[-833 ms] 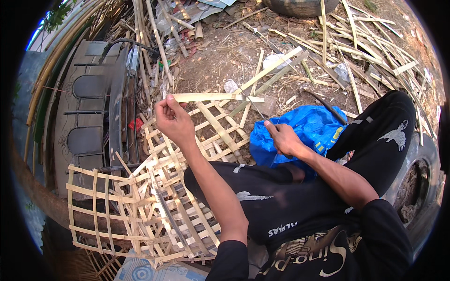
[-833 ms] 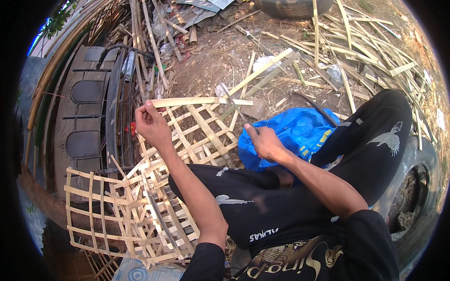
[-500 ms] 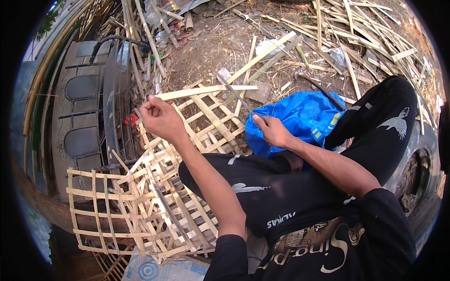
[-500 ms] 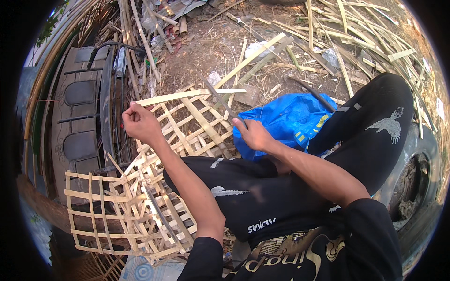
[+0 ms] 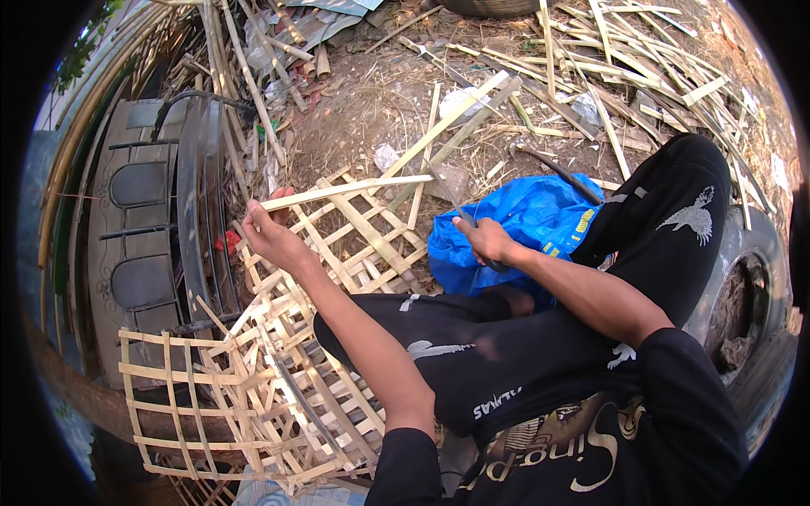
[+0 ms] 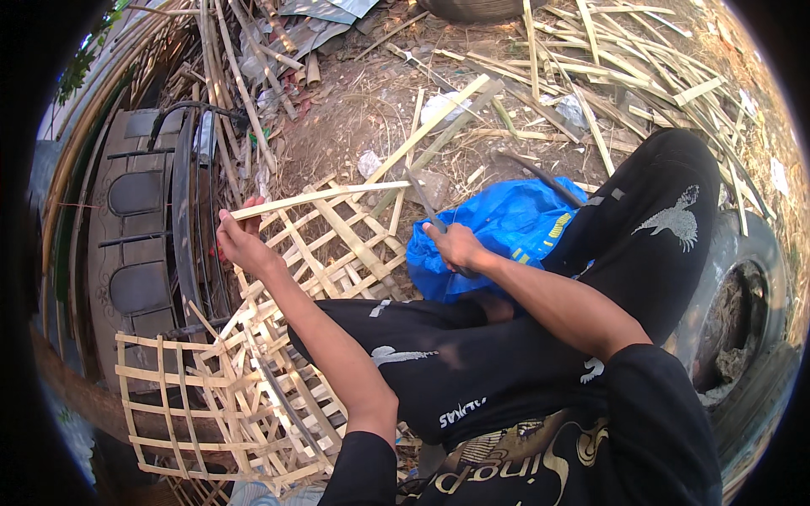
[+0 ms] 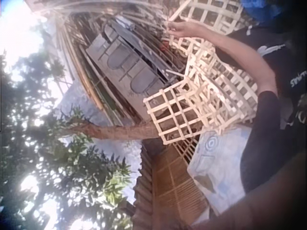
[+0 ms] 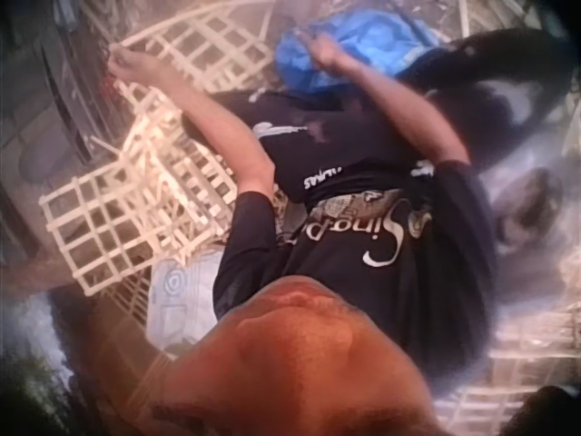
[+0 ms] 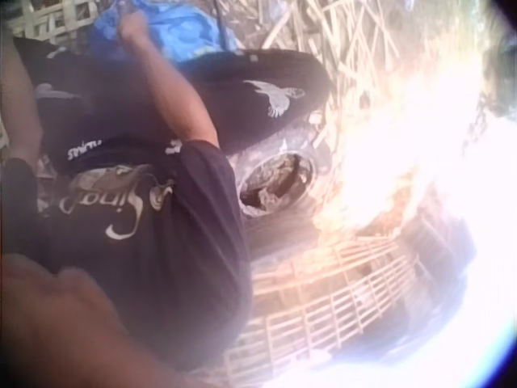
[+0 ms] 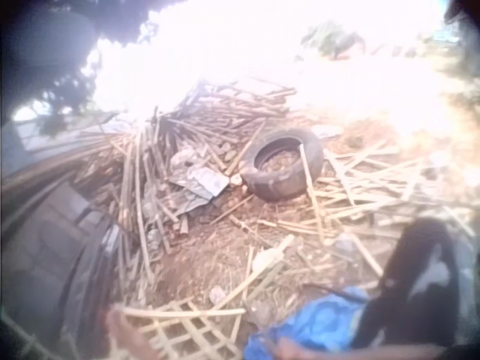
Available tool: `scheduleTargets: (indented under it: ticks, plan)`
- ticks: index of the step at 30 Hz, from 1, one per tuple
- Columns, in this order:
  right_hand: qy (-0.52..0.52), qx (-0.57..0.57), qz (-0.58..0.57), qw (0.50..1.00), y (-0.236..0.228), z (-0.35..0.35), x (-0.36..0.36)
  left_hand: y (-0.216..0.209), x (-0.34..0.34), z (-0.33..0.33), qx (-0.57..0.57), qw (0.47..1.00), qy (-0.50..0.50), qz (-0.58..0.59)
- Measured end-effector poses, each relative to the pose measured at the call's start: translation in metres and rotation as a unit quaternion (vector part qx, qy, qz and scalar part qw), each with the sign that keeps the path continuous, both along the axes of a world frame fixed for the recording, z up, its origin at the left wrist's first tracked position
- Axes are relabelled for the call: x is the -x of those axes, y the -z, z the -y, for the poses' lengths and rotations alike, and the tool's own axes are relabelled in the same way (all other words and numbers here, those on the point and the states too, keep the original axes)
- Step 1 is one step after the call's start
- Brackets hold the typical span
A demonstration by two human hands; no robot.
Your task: The person is shaving a thin strip of wood using a large knife while sitting on the ground. They hold the wood strip with one hand and repeatedly scrape the knife along its surface, then use a hammer to tap the knife and split the wood further.
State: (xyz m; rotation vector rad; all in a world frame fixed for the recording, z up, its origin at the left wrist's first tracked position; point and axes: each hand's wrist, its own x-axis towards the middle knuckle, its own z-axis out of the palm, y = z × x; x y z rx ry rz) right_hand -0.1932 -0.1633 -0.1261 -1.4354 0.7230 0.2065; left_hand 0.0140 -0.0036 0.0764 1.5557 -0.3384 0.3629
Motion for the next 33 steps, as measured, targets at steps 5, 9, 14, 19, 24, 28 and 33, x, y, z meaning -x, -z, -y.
scheduleTargets:
  ticks: [5, 9, 14, 19, 24, 28, 33]
  plan:
    - [0.076, -0.109, 0.01, 0.991, 0.005, 0.004, -0.013, 0.006, -0.006, -0.02, -0.009, 0.998, 0.065, 0.012]
    - [-0.01, -0.122, 0.087, 0.989, -0.036, -0.005, -0.014, 0.009, 0.007, -0.011, -0.032, 0.993, 0.093, 0.066]
    - [-0.058, 0.052, 0.211, 0.974, -0.106, -0.037, -0.008, 0.007, 0.01, -0.01, -0.02, 0.984, 0.153, 0.09]
    - [0.005, 0.165, 0.138, 0.977, -0.059, -0.042, -0.011, 0.005, 0.02, -0.01, -0.069, 0.982, 0.13, 0.119]
    - [0.027, -0.014, 0.029, 0.999, -0.047, -0.019, -0.006, 0.002, 0.022, 0.008, -0.074, 0.985, 0.087, 0.13]
    - [-0.011, -0.014, 0.11, 0.994, -0.083, -0.034, -0.004, 0.0, 0.036, 0.012, -0.082, 0.986, 0.062, 0.132]
    - [-0.024, 0.115, 0.23, 0.966, -0.103, -0.045, -0.005, 0.001, 0.041, 0.016, -0.073, 0.981, 0.082, 0.16]
